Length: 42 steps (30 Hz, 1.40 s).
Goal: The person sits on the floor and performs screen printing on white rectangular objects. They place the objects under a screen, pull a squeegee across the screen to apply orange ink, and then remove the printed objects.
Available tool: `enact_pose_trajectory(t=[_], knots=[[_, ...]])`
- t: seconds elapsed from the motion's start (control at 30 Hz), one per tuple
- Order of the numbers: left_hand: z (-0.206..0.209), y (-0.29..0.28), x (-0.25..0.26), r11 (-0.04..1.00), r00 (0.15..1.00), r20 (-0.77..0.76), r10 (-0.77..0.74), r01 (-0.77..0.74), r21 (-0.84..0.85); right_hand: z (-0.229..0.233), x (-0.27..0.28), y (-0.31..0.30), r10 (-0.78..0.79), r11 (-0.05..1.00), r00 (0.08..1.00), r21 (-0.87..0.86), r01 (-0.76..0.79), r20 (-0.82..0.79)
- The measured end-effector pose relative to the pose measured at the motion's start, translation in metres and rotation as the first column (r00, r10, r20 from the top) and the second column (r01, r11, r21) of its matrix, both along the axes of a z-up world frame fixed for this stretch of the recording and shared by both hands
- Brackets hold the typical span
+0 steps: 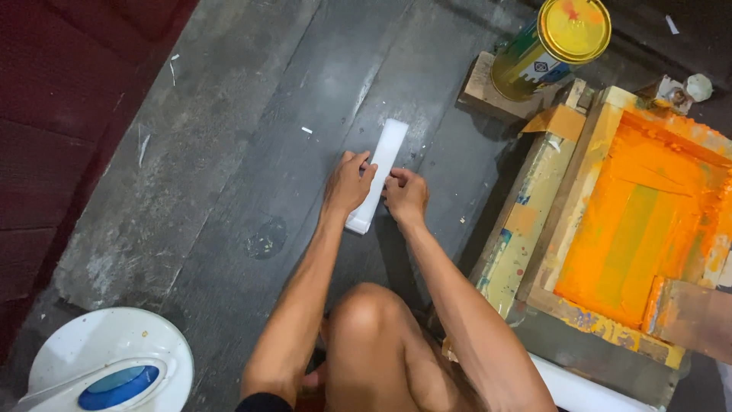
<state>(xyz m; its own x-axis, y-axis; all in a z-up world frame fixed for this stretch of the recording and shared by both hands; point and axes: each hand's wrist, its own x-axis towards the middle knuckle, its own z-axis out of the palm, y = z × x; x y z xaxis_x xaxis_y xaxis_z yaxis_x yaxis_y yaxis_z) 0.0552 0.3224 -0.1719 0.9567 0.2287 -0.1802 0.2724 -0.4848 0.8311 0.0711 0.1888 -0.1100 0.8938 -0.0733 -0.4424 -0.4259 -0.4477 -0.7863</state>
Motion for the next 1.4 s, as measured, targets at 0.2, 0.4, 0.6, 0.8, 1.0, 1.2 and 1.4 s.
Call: enact_pose_trajectory(t=[0.2, 0.4, 0.6, 0.8, 1.0, 1.2, 1.4], knots=[[0.009, -0.001, 0.0, 1.0, 1.0, -0.011, 0.006, -0.006, -0.002, 0.009, 0.001, -0.001, 0.029, 0.999, 1.0, 0.015, -0.029, 0.004], [0.008, 0.0, -0.002, 1.0, 1.0, 0.011, 0.002, -0.002, -0.012, 0.007, 0.0, -0.002, 0.026, 0.998, 1.0, 0.055, -0.025, -0.014], [0.011, 0.006, -0.005, 0.999, 0.999, 0.027, 0.029, -0.028, -0.038, 0.005, 0.0, -0.013, 0.005, 0.993, 1.0, 0.122, -0.003, -0.017], [0.113, -0.024, -0.008, 0.999, 0.976, 0.215, -0.025, 0.03, -0.018, 0.105, -0.014, -0.042, -0.142, 0.929, 0.989, 0.351, 0.12, 0.038], [0.195, -0.119, -0.029, 0.937, 0.836, 0.439, -0.328, 0.345, 0.044, 0.155, -0.068, -0.176, -0.135, 0.95, 0.897, 0.311, -0.002, 0.42], [0.226, -0.232, -0.097, 0.683, 0.647, 0.383, -0.659, 0.728, -0.054, 0.179, -0.168, -0.341, 0.122, 0.984, 0.799, -0.179, -0.018, 0.589], [0.215, -0.289, -0.15, 0.522, 0.538, -0.029, -0.842, 0.828, 0.203, 0.136, -0.231, -0.421, 0.559, 0.756, 0.662, -0.634, -0.162, 0.498]])
